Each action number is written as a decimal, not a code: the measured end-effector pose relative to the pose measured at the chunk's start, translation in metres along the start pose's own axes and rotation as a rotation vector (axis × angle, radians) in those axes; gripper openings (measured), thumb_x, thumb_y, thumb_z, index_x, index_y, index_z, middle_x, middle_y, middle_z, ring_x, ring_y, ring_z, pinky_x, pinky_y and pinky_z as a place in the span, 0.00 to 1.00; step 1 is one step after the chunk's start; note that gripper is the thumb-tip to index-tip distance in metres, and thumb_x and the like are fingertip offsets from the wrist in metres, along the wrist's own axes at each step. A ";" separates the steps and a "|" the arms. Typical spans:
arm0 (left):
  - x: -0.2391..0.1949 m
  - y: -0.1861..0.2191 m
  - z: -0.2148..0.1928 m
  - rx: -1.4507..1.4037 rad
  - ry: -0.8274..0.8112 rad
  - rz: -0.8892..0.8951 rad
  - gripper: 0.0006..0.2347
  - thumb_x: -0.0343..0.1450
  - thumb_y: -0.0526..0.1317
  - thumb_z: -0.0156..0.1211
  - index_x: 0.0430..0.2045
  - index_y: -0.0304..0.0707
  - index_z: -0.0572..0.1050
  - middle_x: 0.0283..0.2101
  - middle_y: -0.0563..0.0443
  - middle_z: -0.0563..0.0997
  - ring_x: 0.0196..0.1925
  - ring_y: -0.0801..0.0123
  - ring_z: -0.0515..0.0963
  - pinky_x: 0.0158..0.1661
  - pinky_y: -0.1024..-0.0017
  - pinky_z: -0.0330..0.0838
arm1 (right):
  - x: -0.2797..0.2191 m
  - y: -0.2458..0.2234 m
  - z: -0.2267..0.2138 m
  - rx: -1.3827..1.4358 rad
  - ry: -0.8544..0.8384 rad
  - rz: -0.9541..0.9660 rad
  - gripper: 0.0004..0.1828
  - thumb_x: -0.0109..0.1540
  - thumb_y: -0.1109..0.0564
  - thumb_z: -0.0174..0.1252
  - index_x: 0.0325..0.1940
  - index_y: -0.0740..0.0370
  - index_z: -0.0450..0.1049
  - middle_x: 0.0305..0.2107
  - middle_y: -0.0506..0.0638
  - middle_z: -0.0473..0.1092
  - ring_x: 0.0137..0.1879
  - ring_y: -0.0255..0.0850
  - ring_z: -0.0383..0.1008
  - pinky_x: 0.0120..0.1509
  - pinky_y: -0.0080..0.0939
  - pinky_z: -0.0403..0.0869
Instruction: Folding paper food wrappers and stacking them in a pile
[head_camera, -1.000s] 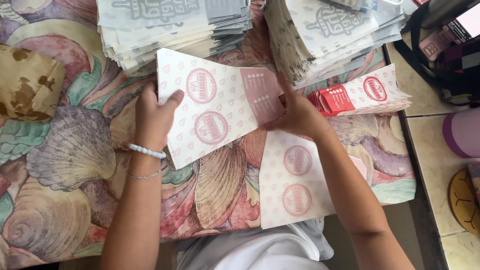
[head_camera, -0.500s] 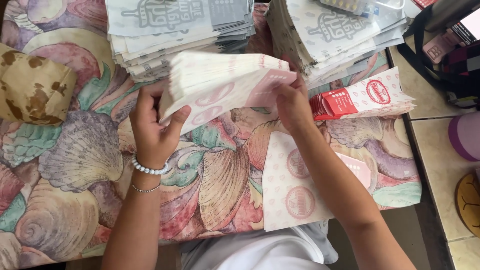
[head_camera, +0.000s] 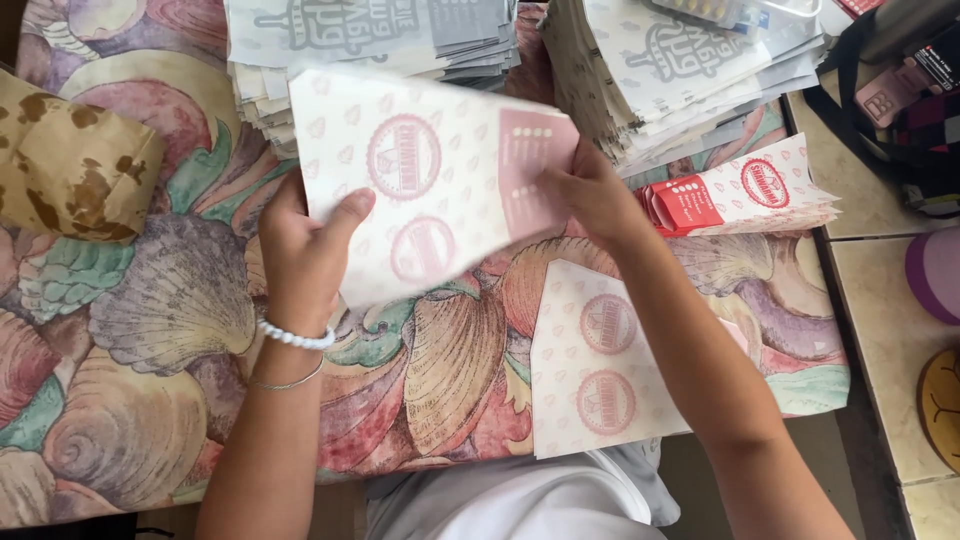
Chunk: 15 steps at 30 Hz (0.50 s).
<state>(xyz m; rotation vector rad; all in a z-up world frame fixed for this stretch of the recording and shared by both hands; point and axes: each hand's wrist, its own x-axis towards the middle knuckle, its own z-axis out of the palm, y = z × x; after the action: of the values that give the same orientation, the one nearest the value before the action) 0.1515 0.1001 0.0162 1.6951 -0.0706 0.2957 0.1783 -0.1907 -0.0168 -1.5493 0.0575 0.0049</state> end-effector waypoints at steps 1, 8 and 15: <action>-0.001 0.004 0.001 0.002 0.001 0.001 0.15 0.69 0.36 0.68 0.45 0.23 0.75 0.35 0.37 0.80 0.42 0.58 0.83 0.41 0.60 0.79 | -0.002 -0.003 -0.004 0.002 -0.001 -0.001 0.24 0.53 0.69 0.55 0.54 0.65 0.72 0.36 0.51 0.76 0.42 0.40 0.78 0.45 0.40 0.77; 0.002 -0.031 0.012 -0.143 0.064 -0.493 0.17 0.63 0.35 0.72 0.42 0.22 0.76 0.35 0.41 0.80 0.39 0.60 0.84 0.39 0.64 0.79 | 0.028 0.070 -0.029 -0.114 -0.040 0.054 0.27 0.51 0.65 0.59 0.56 0.70 0.72 0.39 0.58 0.74 0.47 0.47 0.76 0.49 0.48 0.75; 0.017 -0.031 0.014 0.083 -0.002 -0.509 0.21 0.65 0.42 0.73 0.48 0.27 0.75 0.42 0.39 0.82 0.50 0.53 0.84 0.47 0.58 0.77 | 0.049 0.051 -0.004 -0.535 0.101 0.156 0.37 0.51 0.43 0.69 0.60 0.61 0.72 0.47 0.62 0.74 0.61 0.61 0.73 0.63 0.58 0.67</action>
<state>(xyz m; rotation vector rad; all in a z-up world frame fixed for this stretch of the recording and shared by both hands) 0.1767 0.0927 -0.0113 1.7317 0.3713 -0.0860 0.2248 -0.1948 -0.0700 -2.0753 0.2754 0.0705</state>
